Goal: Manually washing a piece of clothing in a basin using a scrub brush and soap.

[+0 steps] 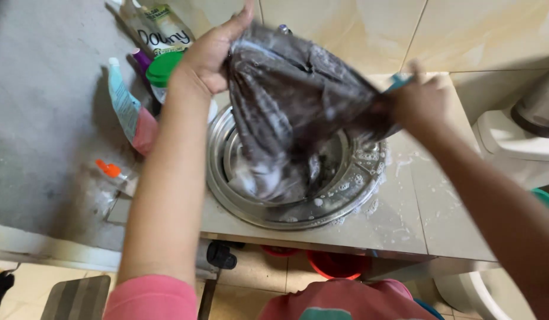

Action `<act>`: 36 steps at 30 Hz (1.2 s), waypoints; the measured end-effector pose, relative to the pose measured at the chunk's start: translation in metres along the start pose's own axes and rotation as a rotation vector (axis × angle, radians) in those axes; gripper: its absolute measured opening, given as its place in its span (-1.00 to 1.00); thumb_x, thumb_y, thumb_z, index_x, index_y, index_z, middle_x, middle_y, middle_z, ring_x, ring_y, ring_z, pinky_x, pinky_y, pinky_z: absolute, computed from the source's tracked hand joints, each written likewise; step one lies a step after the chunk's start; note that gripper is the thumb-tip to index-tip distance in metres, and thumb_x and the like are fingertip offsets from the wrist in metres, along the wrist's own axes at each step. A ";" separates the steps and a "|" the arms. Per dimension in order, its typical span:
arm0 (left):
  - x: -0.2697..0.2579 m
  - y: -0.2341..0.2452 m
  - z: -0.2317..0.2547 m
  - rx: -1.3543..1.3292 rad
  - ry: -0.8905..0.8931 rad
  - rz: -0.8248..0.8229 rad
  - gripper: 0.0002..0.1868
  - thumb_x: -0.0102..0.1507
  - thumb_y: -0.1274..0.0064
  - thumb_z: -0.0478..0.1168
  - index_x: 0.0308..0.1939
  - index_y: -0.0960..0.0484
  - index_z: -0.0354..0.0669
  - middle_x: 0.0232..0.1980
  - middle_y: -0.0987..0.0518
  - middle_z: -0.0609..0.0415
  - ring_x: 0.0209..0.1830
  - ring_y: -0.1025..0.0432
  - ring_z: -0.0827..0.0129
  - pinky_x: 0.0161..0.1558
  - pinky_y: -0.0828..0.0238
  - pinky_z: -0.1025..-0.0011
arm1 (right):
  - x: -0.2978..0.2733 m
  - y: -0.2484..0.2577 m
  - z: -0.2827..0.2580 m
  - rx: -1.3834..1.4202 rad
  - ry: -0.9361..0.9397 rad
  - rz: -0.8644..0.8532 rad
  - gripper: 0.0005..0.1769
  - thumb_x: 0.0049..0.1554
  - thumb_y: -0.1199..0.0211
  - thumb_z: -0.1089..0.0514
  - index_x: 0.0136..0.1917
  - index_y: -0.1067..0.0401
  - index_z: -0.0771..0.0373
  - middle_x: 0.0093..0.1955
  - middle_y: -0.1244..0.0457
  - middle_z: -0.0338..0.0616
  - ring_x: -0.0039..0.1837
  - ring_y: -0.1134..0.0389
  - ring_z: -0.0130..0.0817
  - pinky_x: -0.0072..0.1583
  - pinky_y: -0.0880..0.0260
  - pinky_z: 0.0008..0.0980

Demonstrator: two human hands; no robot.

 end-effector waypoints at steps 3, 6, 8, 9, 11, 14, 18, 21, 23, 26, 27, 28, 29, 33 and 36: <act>0.022 0.060 -0.024 0.051 0.215 0.189 -0.51 0.34 -0.25 0.07 0.05 -0.61 -0.33 0.04 -0.67 -0.11 0.02 -0.61 0.16 0.21 -0.60 0.18 | 0.029 0.030 0.066 -0.166 -0.060 0.225 -0.33 0.05 -0.22 -0.58 0.21 -0.58 -0.18 0.66 0.06 0.00 0.33 -0.15 0.41 0.10 -0.32 0.14; 0.048 0.079 -0.031 0.160 0.326 0.291 -0.63 0.36 -0.22 0.05 -0.09 -0.64 -0.22 -0.14 -0.66 -0.03 -0.21 -0.57 0.19 -0.01 -0.60 0.18 | 0.060 0.052 0.126 -0.141 -0.084 0.439 -0.48 0.10 -0.33 -0.44 0.20 -0.64 -0.22 0.47 -0.13 0.15 0.30 -0.16 0.41 0.09 -0.28 0.18; 0.065 0.063 -0.002 0.098 0.129 0.380 -0.74 0.26 -0.18 -0.19 -0.10 -0.70 -0.34 -0.06 -0.76 -0.11 -0.07 -0.68 0.18 0.06 -0.69 0.19 | 0.080 0.056 0.180 -0.045 -0.094 0.653 -0.71 0.15 -0.23 0.04 0.13 -0.58 0.07 0.24 -0.25 0.06 0.33 -0.20 0.15 0.29 -0.24 0.18; 0.065 0.049 -0.008 0.096 0.133 0.377 -0.74 0.26 -0.18 -0.19 -0.10 -0.70 -0.34 -0.06 -0.76 -0.11 -0.07 -0.68 0.18 0.06 -0.69 0.19 | 0.073 0.057 0.194 -0.047 -0.098 0.650 -0.71 0.15 -0.23 0.04 0.13 -0.58 0.07 0.24 -0.25 0.06 0.33 -0.20 0.15 0.29 -0.24 0.18; 0.067 0.015 -0.011 -0.038 0.003 0.311 -0.77 0.27 -0.13 -0.24 -0.09 -0.66 -0.37 -0.09 -0.72 -0.13 -0.11 -0.64 0.12 0.07 -0.66 0.14 | 0.060 0.055 0.210 -0.073 0.024 0.630 -0.63 0.14 -0.24 -0.08 0.13 -0.56 0.10 0.18 -0.24 -0.06 0.34 -0.19 0.02 0.32 -0.23 0.04; 0.055 -0.017 -0.082 -0.147 0.072 0.369 -0.80 0.26 -0.09 -0.22 -0.13 -0.61 -0.30 -0.19 -0.66 -0.08 -0.20 -0.58 0.12 -0.03 -0.60 0.10 | 0.024 0.042 0.231 -0.098 0.146 0.583 -0.53 0.14 -0.26 -0.20 0.14 -0.55 0.14 0.11 -0.24 -0.17 0.34 -0.19 -0.10 0.34 -0.23 -0.10; -0.010 -0.050 -0.275 0.188 0.314 0.447 -0.80 0.28 -0.11 -0.17 -0.14 -0.65 -0.23 -0.22 -0.66 0.04 -0.22 -0.51 0.25 -0.11 -0.49 0.21 | -0.039 -0.011 0.247 -0.119 0.216 0.508 -0.46 0.13 -0.27 -0.28 0.14 -0.54 0.16 0.07 -0.24 -0.24 0.35 -0.20 -0.18 0.36 -0.22 -0.19; -0.068 -0.078 -0.393 0.407 0.482 0.469 -0.80 0.30 -0.11 -0.13 -0.14 -0.68 -0.18 -0.25 -0.65 0.11 -0.23 -0.47 0.33 -0.16 -0.41 0.28 | -0.098 -0.066 0.241 -0.438 0.251 0.393 -0.80 0.11 -0.43 -0.22 0.00 -0.60 -0.26 0.53 -0.18 -0.30 0.47 -0.14 -0.12 0.45 -0.16 -0.09; -0.093 -0.111 -0.416 0.476 0.528 0.463 -0.84 0.26 -0.15 -0.13 -0.19 -0.68 -0.12 -0.28 -0.68 0.12 -0.24 -0.48 0.31 -0.17 -0.43 0.29 | -0.126 -0.104 0.241 -0.504 0.220 0.131 -0.78 -0.05 -0.47 -0.17 -0.10 -0.62 -0.54 0.74 -0.05 -0.16 0.49 -0.12 -0.01 0.41 -0.18 -0.10; -0.107 -0.137 -0.395 1.050 0.449 0.466 -0.64 0.34 -0.20 -0.02 -0.26 -0.61 -0.29 -0.27 -0.61 -0.13 -0.23 -0.50 0.00 -0.18 -0.40 0.15 | -0.132 -0.118 0.255 -0.405 0.041 0.207 -0.49 -0.15 -0.49 -0.13 0.13 -0.62 -0.43 0.60 -0.15 -0.04 0.38 -0.16 0.17 0.32 -0.19 0.02; -0.110 -0.145 -0.397 1.043 0.456 0.460 -0.64 0.34 -0.20 -0.02 -0.26 -0.61 -0.29 -0.27 -0.61 -0.13 -0.23 -0.50 0.00 -0.18 -0.40 0.15 | -0.135 -0.120 0.243 -0.409 0.039 0.197 -0.49 -0.15 -0.49 -0.13 0.13 -0.62 -0.43 0.60 -0.15 -0.04 0.38 -0.16 0.17 0.32 -0.19 0.02; -0.110 -0.156 -0.376 1.183 0.277 0.537 -0.70 0.28 -0.21 -0.02 -0.29 -0.67 -0.21 -0.30 -0.62 -0.12 -0.20 -0.50 -0.01 -0.16 -0.40 0.13 | -0.138 -0.109 0.233 -0.228 0.011 0.313 -0.60 0.03 -0.46 -0.05 0.17 -0.62 -0.35 0.54 -0.19 0.02 0.36 -0.17 0.19 0.33 -0.19 0.04; -0.113 -0.171 -0.356 1.316 0.091 0.610 -0.75 0.21 -0.22 -0.02 -0.31 -0.72 -0.12 -0.32 -0.64 -0.11 -0.17 -0.51 -0.03 -0.13 -0.40 0.11 | -0.143 -0.100 0.225 -0.046 -0.019 0.426 -0.71 0.21 -0.44 0.02 0.21 -0.61 -0.27 0.48 -0.22 0.09 0.35 -0.18 0.21 0.34 -0.19 0.06; -0.122 -0.192 -0.319 1.530 0.093 0.705 -0.77 0.12 -0.24 0.01 -0.38 -0.75 -0.04 -0.29 -0.73 0.09 -0.13 -0.53 0.04 -0.11 -0.28 -0.01 | -0.174 -0.119 0.078 0.112 0.280 0.300 -0.39 0.01 -0.40 0.10 0.36 -0.51 -0.12 0.18 -0.34 0.01 0.36 -0.23 0.09 0.40 -0.10 0.23; -0.144 -0.164 -0.334 1.550 0.358 0.807 -0.76 0.10 -0.29 0.04 -0.27 -0.80 0.05 -0.25 -0.71 -0.02 -0.11 -0.54 -0.03 -0.13 -0.29 0.02 | -0.205 -0.163 0.015 0.380 0.501 -0.042 -0.32 0.08 -0.38 0.03 0.48 -0.38 -0.19 0.19 -0.30 0.07 0.31 -0.22 0.19 0.38 -0.14 0.08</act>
Point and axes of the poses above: each hand's wrist, its own x-axis towards the middle knuckle, its own y-axis out of the back of the hand, z = x × y, the point moved 10 cm from there along x, towards the middle knuckle
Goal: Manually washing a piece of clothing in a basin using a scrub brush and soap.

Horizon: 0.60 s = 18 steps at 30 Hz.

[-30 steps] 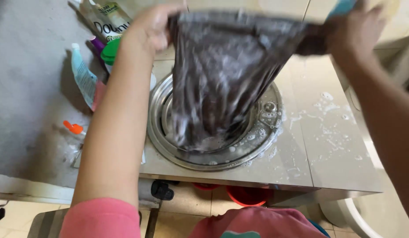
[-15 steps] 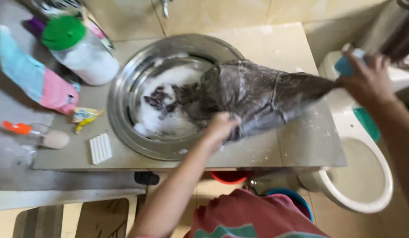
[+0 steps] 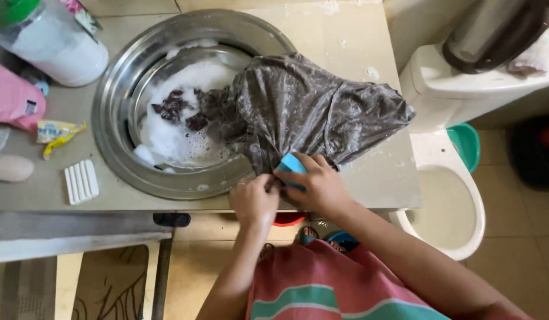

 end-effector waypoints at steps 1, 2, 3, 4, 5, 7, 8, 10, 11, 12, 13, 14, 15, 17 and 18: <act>0.001 -0.012 -0.013 0.004 0.070 -0.093 -0.79 0.14 -0.27 0.02 -0.25 -0.79 0.08 -0.28 -0.72 0.04 -0.18 -0.56 0.05 -0.10 -0.33 0.07 | -0.003 -0.006 0.019 -0.026 0.029 0.085 -0.37 -0.04 -0.38 0.04 0.33 -0.42 -0.11 0.18 -0.29 0.10 0.28 -0.24 0.16 0.33 -0.20 0.03; -0.002 -0.023 -0.028 0.011 0.143 -0.189 -0.83 0.18 -0.25 0.01 -0.24 -0.78 0.11 -0.30 -0.73 0.10 -0.25 -0.57 0.12 -0.06 -0.37 0.12 | -0.007 -0.013 0.035 -0.046 0.056 0.168 -0.42 -0.15 -0.39 0.04 0.18 -0.45 -0.04 0.16 -0.29 0.13 0.25 -0.26 0.13 0.29 -0.26 -0.01; -0.003 -0.024 -0.033 0.016 0.155 -0.188 -0.83 0.18 -0.25 0.01 -0.24 -0.78 0.11 -0.30 -0.73 0.10 -0.25 -0.57 0.12 -0.06 -0.37 0.12 | -0.013 -0.019 0.106 -0.039 0.066 0.162 -0.42 -0.15 -0.39 0.04 0.18 -0.45 -0.04 0.16 -0.29 0.13 0.25 -0.26 0.13 0.29 -0.26 -0.01; -0.002 -0.025 -0.034 -0.039 0.146 -0.168 -0.82 0.17 -0.26 0.02 -0.27 -0.77 0.09 -0.30 -0.73 0.10 -0.28 -0.58 0.14 -0.11 -0.40 0.14 | -0.024 -0.028 0.213 0.548 -0.305 0.297 -0.59 0.11 -0.19 -0.11 0.17 -0.49 0.08 0.06 -0.33 0.05 0.09 -0.33 -0.04 0.15 -0.36 -0.12; -0.001 -0.025 -0.035 -0.095 0.136 -0.147 -0.80 0.15 -0.28 0.03 -0.30 -0.77 0.06 -0.30 -0.73 0.10 -0.30 -0.59 0.16 -0.17 -0.44 0.16 | -0.037 -0.074 0.302 1.134 -0.684 0.405 -0.47 0.37 0.03 -0.25 0.16 -0.53 0.19 -0.03 -0.37 -0.04 -0.08 -0.40 -0.22 0.01 -0.46 -0.24; -0.002 -0.028 -0.038 -0.140 0.143 -0.147 -0.78 0.14 -0.28 0.03 -0.29 -0.77 0.04 -0.29 -0.73 0.08 -0.30 -0.60 0.15 -0.19 -0.44 0.17 | -0.040 0.065 0.250 0.375 -0.468 0.485 -0.65 0.29 -0.25 -0.15 0.12 -0.60 0.11 -0.08 -0.33 0.02 -0.09 -0.37 -0.11 -0.06 -0.39 -0.15; -0.001 -0.028 -0.039 -0.186 0.139 -0.144 -0.77 0.14 -0.29 0.03 -0.29 -0.76 0.01 -0.29 -0.73 0.07 -0.29 -0.60 0.15 -0.21 -0.45 0.17 | -0.025 0.127 0.179 -0.371 -0.203 0.523 -0.77 0.21 -0.52 -0.04 0.09 -0.68 0.04 -0.13 -0.30 0.07 -0.10 -0.32 0.00 -0.14 -0.31 -0.06; -0.003 -0.029 -0.041 -0.212 0.159 -0.145 -0.76 0.14 -0.29 0.03 -0.28 -0.75 0.00 -0.27 -0.73 0.06 -0.29 -0.61 0.16 -0.20 -0.46 0.20 | -0.016 0.077 0.213 -0.303 -0.239 0.441 -0.78 0.30 -0.40 -0.01 0.11 -0.65 0.13 -0.14 -0.31 0.04 -0.13 -0.33 -0.05 -0.14 -0.31 -0.06; -0.001 -0.031 -0.040 -0.244 0.166 -0.151 -0.75 0.14 -0.29 0.03 -0.28 -0.74 -0.02 -0.25 -0.73 0.06 -0.29 -0.62 0.16 -0.19 -0.48 0.22 | -0.009 0.051 0.235 -0.244 -0.284 0.360 -0.75 0.39 -0.29 0.02 0.14 -0.62 0.23 -0.16 -0.33 0.00 -0.17 -0.33 -0.09 -0.13 -0.32 -0.05; -0.002 -0.031 -0.042 -0.241 0.174 -0.143 -0.75 0.14 -0.29 0.03 -0.28 -0.74 -0.02 -0.25 -0.73 0.06 -0.29 -0.62 0.16 -0.19 -0.48 0.22 | -0.005 0.039 0.186 -0.239 -0.273 0.360 -0.75 0.39 -0.29 0.02 0.14 -0.62 0.23 -0.16 -0.33 0.00 -0.17 -0.33 -0.09 -0.13 -0.32 -0.05; -0.003 -0.032 -0.043 -0.259 0.167 -0.144 -0.75 0.13 -0.29 0.02 -0.26 -0.74 -0.01 -0.25 -0.74 0.07 -0.27 -0.62 0.19 -0.18 -0.48 0.23 | 0.007 0.014 0.116 -0.232 -0.059 0.239 -0.69 0.12 -0.36 0.06 0.12 -0.60 0.18 -0.04 -0.35 0.03 0.02 -0.32 -0.02 0.04 -0.32 0.00; -0.006 -0.033 -0.044 -0.276 0.161 -0.149 -0.74 0.12 -0.29 0.02 -0.25 -0.74 -0.01 -0.25 -0.74 0.08 -0.25 -0.63 0.21 -0.17 -0.49 0.24 | 0.010 -0.014 0.043 -0.222 0.150 0.113 -0.51 -0.15 -0.42 0.09 0.10 -0.58 0.14 0.07 -0.36 0.07 0.21 -0.31 0.04 0.22 -0.32 0.06; -0.008 -0.034 -0.049 -0.273 0.169 -0.144 -0.74 0.12 -0.29 0.02 -0.25 -0.74 -0.01 -0.25 -0.74 0.08 -0.25 -0.63 0.21 -0.17 -0.49 0.24 | 0.013 -0.001 0.017 -0.217 0.159 0.112 -0.51 -0.15 -0.42 0.09 0.10 -0.58 0.14 0.07 -0.36 0.07 0.21 -0.31 0.04 0.22 -0.32 0.06; -0.001 -0.033 -0.042 -0.090 0.018 -0.130 -0.83 0.14 -0.26 -0.10 -0.25 -0.75 -0.04 -0.23 -0.74 0.05 -0.19 -0.60 0.12 -0.17 -0.46 0.18 | 0.028 0.022 -0.019 0.026 0.071 0.034 -0.48 -0.12 -0.51 -0.10 0.11 -0.59 0.05 0.12 -0.31 0.10 0.20 -0.31 0.09 0.18 -0.32 0.14; -0.003 -0.028 -0.039 -0.089 0.020 -0.134 -0.83 0.14 -0.26 -0.10 -0.25 -0.75 -0.04 -0.23 -0.74 0.05 -0.19 -0.60 0.12 -0.17 -0.46 0.18 | 0.036 0.005 0.031 0.029 0.069 0.031 -0.48 -0.12 -0.51 -0.10 0.11 -0.59 0.05 0.12 -0.31 0.10 0.20 -0.31 0.09 0.18 -0.32 0.14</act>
Point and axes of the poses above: each hand's wrist, its own x-axis towards the middle knuckle, its own y-axis out of the back of the hand, z = x × y, the point moved 10 cm from there along x, towards the middle knuckle
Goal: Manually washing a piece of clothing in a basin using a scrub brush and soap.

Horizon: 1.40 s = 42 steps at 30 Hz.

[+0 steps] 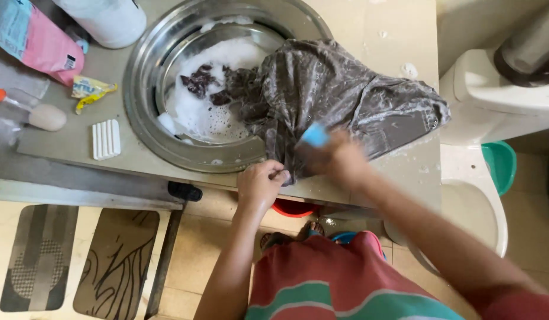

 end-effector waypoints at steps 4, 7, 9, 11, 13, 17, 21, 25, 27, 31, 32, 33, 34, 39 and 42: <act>0.002 0.008 0.016 -0.113 0.037 -0.049 -0.78 0.14 -0.27 0.00 -0.27 -0.74 0.02 -0.33 -0.70 0.11 -0.33 -0.61 0.24 -0.22 -0.47 0.24 | 0.014 0.060 0.135 -0.086 -0.221 0.185 -0.59 0.15 -0.45 -0.08 0.21 -0.56 0.09 0.15 -0.33 0.05 0.12 -0.37 -0.05 0.12 -0.42 -0.09; 0.010 -0.007 0.031 0.052 0.140 -0.256 -0.73 0.24 -0.18 0.11 -0.24 -0.67 0.06 -0.48 -0.59 0.18 -0.44 -0.53 0.28 -0.29 -0.45 0.23 | 0.003 0.119 0.172 0.273 -0.359 0.314 -0.56 0.12 -0.48 0.00 0.28 -0.58 -0.05 0.27 -0.34 0.03 0.25 -0.38 -0.05 0.32 -0.40 -0.13; 0.021 -0.034 0.022 0.177 0.238 -0.435 -0.66 0.34 -0.09 0.22 -0.18 -0.59 0.09 -0.56 -0.51 0.20 -0.51 -0.47 0.29 -0.34 -0.43 0.23 | -0.008 0.126 0.206 0.549 -0.441 0.327 -0.54 0.09 -0.49 -0.02 0.27 -0.56 -0.10 0.36 -0.33 0.04 0.35 -0.37 -0.05 0.42 -0.38 -0.16; 0.043 -0.058 0.045 0.045 -0.108 -0.277 -0.81 0.32 -0.12 0.03 -0.22 -0.67 0.06 -0.68 -0.41 0.26 -0.67 -0.30 0.37 -0.42 -0.31 0.45 | -0.034 0.136 0.242 0.460 -0.482 0.397 -0.61 0.08 -0.55 -0.05 0.19 -0.63 -0.10 0.57 -0.15 0.18 0.49 -0.20 0.10 0.47 -0.26 -0.10; 0.078 -0.101 0.031 -0.486 -0.215 -0.128 -0.84 0.34 -0.09 -0.15 -0.27 -0.51 -0.11 -0.38 -0.39 0.13 -0.38 -0.26 0.33 -0.27 -0.20 0.49 | -0.049 0.143 0.237 0.208 -0.571 0.322 -0.63 0.07 -0.58 -0.09 0.13 -0.65 -0.02 0.60 -0.04 0.26 0.53 -0.10 0.17 0.46 -0.17 0.01; 0.128 -0.215 -0.011 -1.937 0.555 -0.244 -0.89 0.18 -0.09 -0.15 -0.28 -0.53 -0.04 -0.24 -0.54 0.10 -0.29 -0.43 0.26 -0.40 -0.19 0.29 | -0.081 0.103 0.282 -0.043 -0.804 0.139 -0.55 -0.03 -0.64 -0.18 0.02 -0.68 0.08 0.59 0.09 0.38 0.56 0.01 0.28 0.43 -0.06 0.15; 0.086 -0.067 0.124 -1.964 0.788 -0.294 -0.58 0.13 -0.10 0.13 -0.19 -0.67 -0.12 -0.14 -0.66 0.05 -0.17 -0.53 0.19 -0.17 -0.46 0.22 | -0.092 0.111 0.276 0.174 -0.813 0.374 -0.55 -0.08 -0.63 -0.17 -0.02 -0.64 0.07 0.61 0.01 0.26 0.48 -0.16 0.20 0.42 -0.22 -0.04; 0.075 -0.095 0.116 -1.619 0.428 -0.670 -0.53 0.26 -0.08 0.12 -0.06 -0.65 -0.24 -0.21 -0.72 -0.08 -0.26 -0.62 0.18 -0.12 -0.54 0.21 | -0.115 0.143 0.261 0.115 -0.609 0.520 -0.65 0.00 -0.61 -0.11 -0.04 -0.65 0.09 0.60 -0.04 0.24 0.48 -0.18 0.17 0.43 -0.26 -0.04; 0.058 -0.095 0.100 -1.386 0.355 -0.716 -0.56 0.27 -0.11 0.08 -0.09 -0.69 -0.25 -0.27 -0.73 -0.08 -0.34 -0.60 0.17 -0.22 -0.51 0.19 | -0.116 0.155 0.238 0.036 -0.512 0.503 -0.68 0.01 -0.62 -0.09 -0.05 -0.67 0.09 0.58 -0.06 0.27 0.48 -0.16 0.20 0.43 -0.24 0.00; 0.029 -0.051 0.056 -0.093 0.265 -0.323 -0.36 0.26 -0.14 0.30 -0.32 -0.66 -0.32 -0.29 -0.68 -0.24 -0.30 -0.58 0.02 -0.15 -0.49 0.09 | -0.095 0.153 0.136 -0.249 -0.406 0.392 -0.61 -0.02 -0.58 -0.02 0.11 -0.68 -0.03 0.39 -0.24 0.16 0.36 -0.24 0.15 0.32 -0.25 0.08; 0.028 -0.043 0.061 0.110 0.145 -0.224 -0.35 0.23 -0.18 0.31 -0.31 -0.66 -0.31 -0.26 -0.65 -0.25 -0.26 -0.56 -0.04 -0.16 -0.48 0.03 | -0.084 0.151 0.099 -0.286 -0.292 0.436 -0.52 0.03 -0.53 0.01 0.25 -0.66 -0.08 0.29 -0.29 0.15 0.35 -0.28 0.07 0.32 -0.25 0.08; 0.026 -0.046 0.057 0.113 0.152 -0.223 -0.35 0.23 -0.18 0.31 -0.31 -0.66 -0.31 -0.26 -0.65 -0.25 -0.26 -0.56 -0.04 -0.16 -0.48 0.03 | -0.078 0.129 0.076 -0.280 -0.287 0.434 -0.52 0.03 -0.53 0.01 0.25 -0.66 -0.08 0.29 -0.29 0.15 0.35 -0.28 0.07 0.32 -0.25 0.08; 0.026 -0.052 0.059 0.161 0.107 -0.258 -0.41 0.24 -0.17 0.27 -0.29 -0.66 -0.28 -0.28 -0.66 -0.24 -0.27 -0.58 -0.04 -0.13 -0.48 0.04 | -0.067 0.099 0.039 -0.259 -0.112 0.343 -0.57 0.10 -0.44 0.09 0.26 -0.62 -0.07 0.16 -0.30 -0.03 0.32 -0.29 0.07 0.36 -0.25 0.09; 0.019 -0.048 0.052 0.162 0.087 -0.305 -0.61 0.10 -0.25 0.09 -0.24 -0.67 -0.13 -0.34 -0.68 -0.15 -0.29 -0.59 -0.01 -0.09 -0.43 0.01 | -0.055 0.047 0.018 0.158 0.056 0.094 -0.52 -0.05 -0.39 0.07 0.19 -0.60 -0.07 0.34 -0.27 0.18 0.20 -0.27 0.14 0.24 -0.30 -0.04; 0.011 -0.043 0.054 0.240 0.093 -0.400 -0.56 0.21 -0.22 0.15 -0.25 -0.67 -0.18 -0.41 -0.71 -0.12 -0.26 -0.58 0.04 0.03 -0.40 0.09 | -0.087 0.033 0.170 -0.156 -0.231 0.114 -0.74 0.13 -0.40 0.07 0.11 -0.59 0.03 0.22 -0.34 -0.02 0.38 -0.30 -0.02 0.41 -0.29 -0.09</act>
Point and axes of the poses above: each hand's wrist, its own x-axis towards the middle knuckle, its own y-axis out of the back of the hand, z = x × y, the point moved 10 cm from there along x, towards the middle knuckle
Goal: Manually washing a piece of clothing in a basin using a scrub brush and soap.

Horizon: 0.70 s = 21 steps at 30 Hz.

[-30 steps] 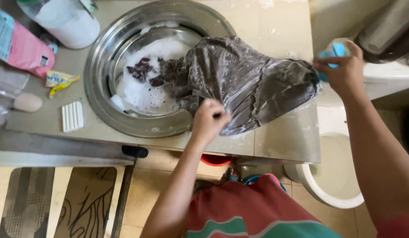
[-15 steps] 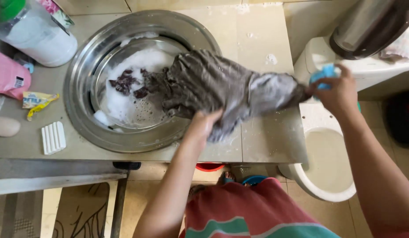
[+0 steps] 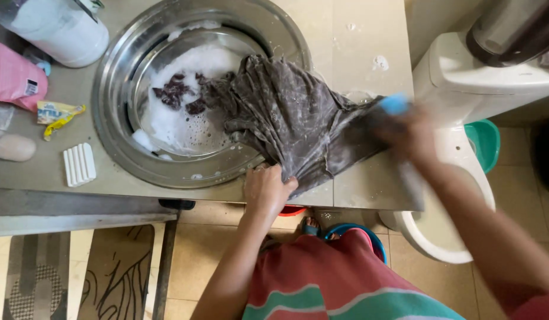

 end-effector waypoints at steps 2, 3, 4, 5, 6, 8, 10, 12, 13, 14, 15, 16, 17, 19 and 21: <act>-0.001 0.002 0.003 -0.022 -0.028 0.047 -0.58 0.14 -0.26 0.13 -0.28 -0.69 -0.19 -0.28 -0.67 -0.16 -0.24 -0.57 -0.05 -0.04 -0.45 0.06 | 0.006 0.087 0.026 -0.014 -0.046 0.321 -0.61 0.17 -0.49 0.00 0.26 -0.60 0.04 0.14 -0.30 0.18 0.24 -0.25 0.10 0.25 -0.31 0.02; -0.001 -0.001 0.002 -0.024 -0.023 0.046 -0.58 0.14 -0.26 0.13 -0.28 -0.69 -0.19 -0.28 -0.67 -0.16 -0.24 -0.57 -0.05 -0.04 -0.45 0.06 | 0.006 0.085 0.021 -0.012 -0.043 0.318 -0.61 0.17 -0.49 0.00 0.26 -0.60 0.04 0.14 -0.30 0.18 0.24 -0.25 0.10 0.25 -0.31 0.02; 0.001 0.001 0.005 -0.051 -0.074 0.088 -0.59 0.12 -0.26 0.11 -0.29 -0.70 -0.19 -0.27 -0.67 -0.20 -0.22 -0.57 -0.08 -0.03 -0.45 0.06 | 0.008 0.080 0.016 -0.010 -0.048 0.298 -0.61 0.20 -0.48 0.01 0.28 -0.60 0.06 0.11 -0.31 0.17 0.21 -0.26 0.10 0.22 -0.30 0.04; 0.003 0.004 0.008 -0.078 -0.125 0.130 -0.60 0.10 -0.25 0.09 -0.30 -0.72 -0.20 -0.26 -0.67 -0.23 -0.21 -0.56 -0.12 -0.02 -0.46 0.05 | 0.011 0.074 0.012 -0.008 -0.052 0.279 -0.60 0.22 -0.47 0.01 0.30 -0.59 0.07 0.09 -0.32 0.15 0.18 -0.26 0.09 0.19 -0.29 0.05; 0.006 0.008 0.010 -0.077 -0.125 0.135 -0.60 0.10 -0.25 0.09 -0.30 -0.72 -0.20 -0.26 -0.67 -0.23 -0.21 -0.56 -0.12 -0.02 -0.46 0.05 | 0.013 0.070 -0.018 -0.007 -0.049 0.283 -0.60 0.22 -0.47 0.01 0.30 -0.59 0.07 0.09 -0.32 0.15 0.18 -0.26 0.09 0.19 -0.29 0.05; 0.007 0.006 0.011 -0.066 -0.106 0.072 -0.61 0.10 -0.23 0.07 -0.32 -0.72 -0.21 -0.25 -0.67 -0.24 -0.19 -0.54 -0.13 0.00 -0.44 0.03 | 0.012 0.048 -0.105 0.098 0.223 0.168 -0.55 -0.09 -0.47 0.00 0.08 -0.59 0.14 0.06 -0.29 0.15 0.14 -0.29 0.15 0.16 -0.32 0.03; 0.006 0.005 0.011 -0.065 -0.114 0.039 -0.63 0.08 -0.23 0.06 -0.29 -0.72 -0.18 -0.23 -0.67 -0.23 -0.18 -0.56 -0.10 0.00 -0.45 0.05 | 0.010 0.076 -0.188 0.258 0.365 0.088 -0.58 -0.06 -0.45 0.00 0.09 -0.61 0.06 0.13 -0.31 0.15 0.10 -0.30 0.11 0.13 -0.37 0.00; 0.009 0.002 0.010 -0.065 -0.124 0.012 -0.64 0.07 -0.23 0.04 -0.27 -0.73 -0.16 -0.22 -0.67 -0.22 -0.16 -0.57 -0.08 0.01 -0.46 0.06 | 0.025 0.071 -0.205 0.415 0.510 0.012 -0.61 -0.03 -0.43 0.00 0.10 -0.63 -0.01 0.20 -0.32 0.14 0.07 -0.32 0.07 0.10 -0.41 -0.04; 0.010 0.004 0.010 -0.056 -0.157 0.048 -0.63 0.06 -0.25 0.05 -0.30 -0.72 -0.18 -0.24 -0.67 -0.21 -0.18 -0.56 -0.07 0.01 -0.44 0.05 | 0.051 0.028 -0.151 0.243 0.218 -0.147 -0.57 0.04 -0.44 -0.10 0.15 -0.57 0.04 0.18 -0.31 0.12 0.07 -0.34 0.07 0.08 -0.42 -0.03; 0.010 0.004 0.011 -0.050 -0.188 0.083 -0.60 0.04 -0.27 0.07 -0.33 -0.71 -0.21 -0.27 -0.67 -0.20 -0.19 -0.56 -0.06 0.00 -0.42 0.05 | 0.065 -0.010 -0.092 0.065 -0.076 -0.300 -0.49 0.11 -0.45 -0.20 0.20 -0.51 0.10 0.16 -0.30 0.11 0.08 -0.36 0.06 0.07 -0.43 -0.02; 0.009 0.002 0.010 -0.053 -0.185 0.083 -0.60 0.04 -0.27 0.07 -0.33 -0.71 -0.21 -0.27 -0.67 -0.20 -0.19 -0.56 -0.06 0.00 -0.42 0.05 | 0.076 -0.002 -0.075 0.064 -0.073 -0.303 -0.49 0.11 -0.45 -0.20 0.20 -0.51 0.10 0.16 -0.30 0.11 0.08 -0.36 0.06 0.07 -0.43 -0.02; 0.011 0.003 0.010 -0.040 -0.181 0.090 -0.60 0.03 -0.29 0.07 -0.35 -0.72 -0.21 -0.28 -0.66 -0.21 -0.21 -0.56 -0.07 0.00 -0.41 0.03 | 0.094 0.032 -0.065 0.052 0.027 -0.055 -0.57 0.12 -0.44 -0.13 0.20 -0.55 0.04 0.19 -0.32 0.11 0.12 -0.35 0.09 0.09 -0.45 -0.02; 0.012 0.004 0.011 -0.027 -0.176 0.097 -0.60 0.01 -0.32 0.08 -0.37 -0.72 -0.20 -0.30 -0.66 -0.22 -0.23 -0.56 -0.09 0.00 -0.41 0.01 | 0.106 0.066 -0.057 0.039 0.129 0.192 -0.63 0.12 -0.43 -0.07 0.19 -0.59 -0.03 0.22 -0.33 0.11 0.15 -0.34 0.13 0.11 -0.46 -0.02; 0.009 0.001 0.010 -0.044 -0.152 0.061 -0.61 0.02 -0.31 0.08 -0.36 -0.72 -0.18 -0.28 -0.66 -0.21 -0.22 -0.56 -0.10 -0.03 -0.44 0.03 | 0.099 0.073 -0.059 0.114 0.038 0.142 -0.66 0.18 -0.37 -0.10 0.20 -0.54 -0.04 0.17 -0.34 0.08 0.12 -0.36 0.08 0.09 -0.47 -0.04; 0.019 0.005 0.009 -0.055 -0.136 0.045 -0.61 0.04 -0.30 0.09 -0.36 -0.72 -0.17 -0.27 -0.66 -0.20 -0.22 -0.56 -0.11 -0.07 -0.48 0.05 | 0.093 0.074 -0.075 0.188 -0.048 0.112 -0.68 0.23 -0.30 -0.12 0.21 -0.50 -0.04 0.13 -0.34 0.06 0.09 -0.38 0.03 0.07 -0.47 -0.06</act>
Point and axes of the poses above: each hand's wrist, its own x-axis towards the middle knuckle, its own y-axis out of the back of the hand, z = x × y, the point moved 10 cm from there along x, towards the middle knuckle
